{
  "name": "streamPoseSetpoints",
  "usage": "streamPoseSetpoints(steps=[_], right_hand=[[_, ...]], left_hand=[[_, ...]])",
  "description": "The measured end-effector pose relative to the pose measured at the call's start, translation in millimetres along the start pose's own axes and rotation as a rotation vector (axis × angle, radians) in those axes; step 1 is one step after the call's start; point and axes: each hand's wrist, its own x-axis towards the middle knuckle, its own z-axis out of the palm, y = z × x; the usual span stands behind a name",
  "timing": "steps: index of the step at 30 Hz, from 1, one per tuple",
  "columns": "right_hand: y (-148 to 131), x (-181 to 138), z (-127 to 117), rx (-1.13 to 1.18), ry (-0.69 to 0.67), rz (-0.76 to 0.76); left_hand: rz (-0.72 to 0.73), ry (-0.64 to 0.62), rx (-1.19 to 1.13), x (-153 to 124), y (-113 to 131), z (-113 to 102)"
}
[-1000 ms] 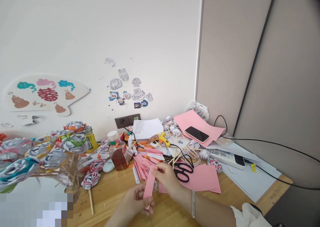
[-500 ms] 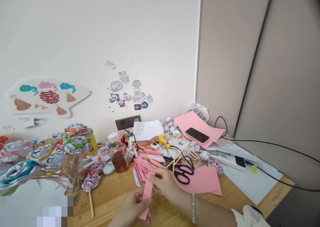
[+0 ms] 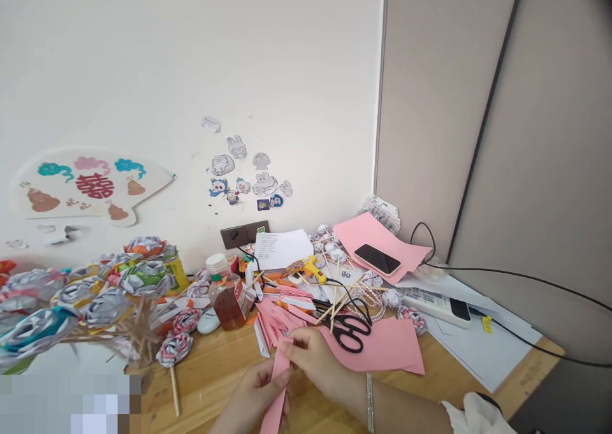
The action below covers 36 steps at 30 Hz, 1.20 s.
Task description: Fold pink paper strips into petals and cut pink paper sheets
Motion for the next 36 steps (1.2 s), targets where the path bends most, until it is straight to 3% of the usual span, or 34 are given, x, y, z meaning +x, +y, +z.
streamPoseSetpoints(steps=[15, 21, 27, 32, 36], right_hand=[[5, 1, 1, -0.005, -0.033, 0.002], [9, 2, 1, -0.004, -0.042, -0.026], [5, 0, -3, -0.067, -0.002, -0.024], [-2, 0, -6, -0.077, 0.035, -0.044], [0, 3, -7, -0.090, 0.074, -0.059]], left_hand=[[0.150, 0.065, 0.115, 9, -8, -5], [0.130, 0.071, 0.169, 10, -8, -7], [0.155, 0.072, 0.243, 9, -9, -6], [0.121, 0.001, 0.271, 9, -7, -11], [0.143, 0.047, 0.334, 7, -3, -12]])
